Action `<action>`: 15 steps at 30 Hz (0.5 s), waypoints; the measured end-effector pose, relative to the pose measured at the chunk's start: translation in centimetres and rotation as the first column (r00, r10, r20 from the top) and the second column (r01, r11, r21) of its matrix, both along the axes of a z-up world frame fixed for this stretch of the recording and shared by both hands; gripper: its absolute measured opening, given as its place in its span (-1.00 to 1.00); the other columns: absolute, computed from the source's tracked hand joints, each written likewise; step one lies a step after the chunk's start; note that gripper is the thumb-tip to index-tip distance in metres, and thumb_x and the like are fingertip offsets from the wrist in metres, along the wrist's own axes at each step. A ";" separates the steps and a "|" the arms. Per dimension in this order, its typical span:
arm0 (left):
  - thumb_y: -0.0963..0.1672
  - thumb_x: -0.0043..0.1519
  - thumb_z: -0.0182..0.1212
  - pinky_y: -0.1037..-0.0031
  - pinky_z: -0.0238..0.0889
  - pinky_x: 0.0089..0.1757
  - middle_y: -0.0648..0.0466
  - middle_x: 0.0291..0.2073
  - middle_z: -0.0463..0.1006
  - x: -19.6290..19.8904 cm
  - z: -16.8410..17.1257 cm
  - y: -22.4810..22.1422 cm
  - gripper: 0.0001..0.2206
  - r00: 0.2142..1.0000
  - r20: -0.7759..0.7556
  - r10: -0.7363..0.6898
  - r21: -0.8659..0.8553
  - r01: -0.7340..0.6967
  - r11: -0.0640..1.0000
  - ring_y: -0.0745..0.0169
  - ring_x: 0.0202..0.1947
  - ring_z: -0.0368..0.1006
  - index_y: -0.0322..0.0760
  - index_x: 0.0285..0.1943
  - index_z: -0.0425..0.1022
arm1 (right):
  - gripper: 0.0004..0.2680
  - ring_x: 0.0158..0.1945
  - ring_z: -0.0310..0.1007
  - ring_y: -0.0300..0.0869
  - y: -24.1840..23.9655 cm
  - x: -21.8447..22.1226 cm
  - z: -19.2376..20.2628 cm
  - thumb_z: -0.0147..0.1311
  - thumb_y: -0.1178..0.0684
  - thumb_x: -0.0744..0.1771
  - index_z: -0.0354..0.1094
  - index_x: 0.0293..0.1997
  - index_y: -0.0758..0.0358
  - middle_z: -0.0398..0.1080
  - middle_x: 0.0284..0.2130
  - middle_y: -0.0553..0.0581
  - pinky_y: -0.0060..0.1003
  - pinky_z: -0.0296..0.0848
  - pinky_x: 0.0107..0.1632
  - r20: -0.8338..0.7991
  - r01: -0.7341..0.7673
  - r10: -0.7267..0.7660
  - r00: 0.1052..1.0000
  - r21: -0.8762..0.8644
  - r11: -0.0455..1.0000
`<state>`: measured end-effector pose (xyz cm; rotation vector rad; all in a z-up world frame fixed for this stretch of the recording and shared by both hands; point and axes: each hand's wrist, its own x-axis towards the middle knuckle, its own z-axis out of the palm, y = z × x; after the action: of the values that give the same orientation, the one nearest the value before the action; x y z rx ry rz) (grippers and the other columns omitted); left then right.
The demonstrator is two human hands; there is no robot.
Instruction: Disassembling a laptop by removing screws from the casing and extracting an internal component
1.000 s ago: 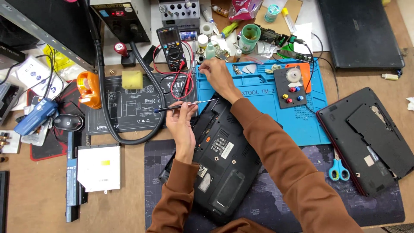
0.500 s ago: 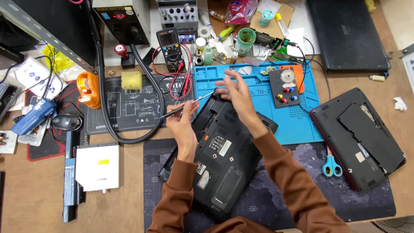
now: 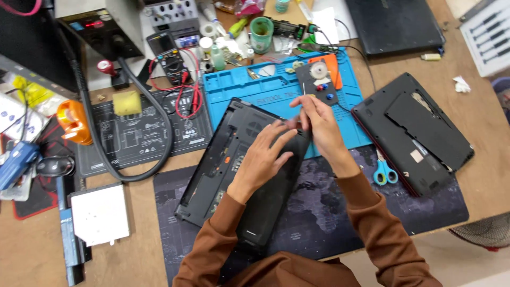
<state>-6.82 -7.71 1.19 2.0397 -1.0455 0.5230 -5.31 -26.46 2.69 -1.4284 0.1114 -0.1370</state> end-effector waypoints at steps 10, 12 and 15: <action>0.12 0.15 0.34 -0.10 -0.28 0.36 -0.19 0.30 0.28 0.7 -4.0 -3.0 -0.39 0.996 -0.090 0.024 0.344 0.008 0.939 -0.33 0.46 0.01 -0.07 0.34 0.35 | -0.91 -0.53 0.47 0.02 -5.2 -10.8 1.7 -0.04 0.02 0.42 0.36 -0.07 0.08 0.29 -0.77 0.18 -0.12 0.41 -0.42 -0.305 -0.256 0.007 0.952 -0.786 0.563; 0.18 0.12 0.32 -0.13 -0.39 0.37 -0.24 0.30 0.29 1.0 -3.9 -3.6 -0.32 0.995 -0.086 0.053 0.398 -0.014 0.917 -0.37 0.47 -0.03 -0.08 0.37 0.30 | -0.90 -0.40 0.51 0.04 -5.8 -11.3 0.5 0.01 -0.06 0.40 0.37 -0.21 0.02 0.39 -0.60 0.17 -0.14 0.44 -0.33 -0.241 -0.210 0.013 0.970 -0.817 0.538; 0.21 0.14 0.28 -0.20 -0.51 0.36 -0.31 0.30 0.29 1.5 -4.1 -4.5 -0.27 0.995 -0.090 0.043 0.447 0.002 0.894 -0.43 0.47 -0.07 -0.15 0.40 0.30 | -0.90 -0.45 0.49 -0.05 -5.7 -11.5 0.4 0.00 -0.06 0.40 0.38 -0.22 0.02 0.36 -0.62 0.13 -0.18 0.43 -0.37 -0.231 -0.202 0.017 0.973 -0.810 0.550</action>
<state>-5.28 -12.21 -2.87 2.4516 -1.1661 0.1955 -16.78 -32.14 3.07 -2.4228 0.1248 0.0849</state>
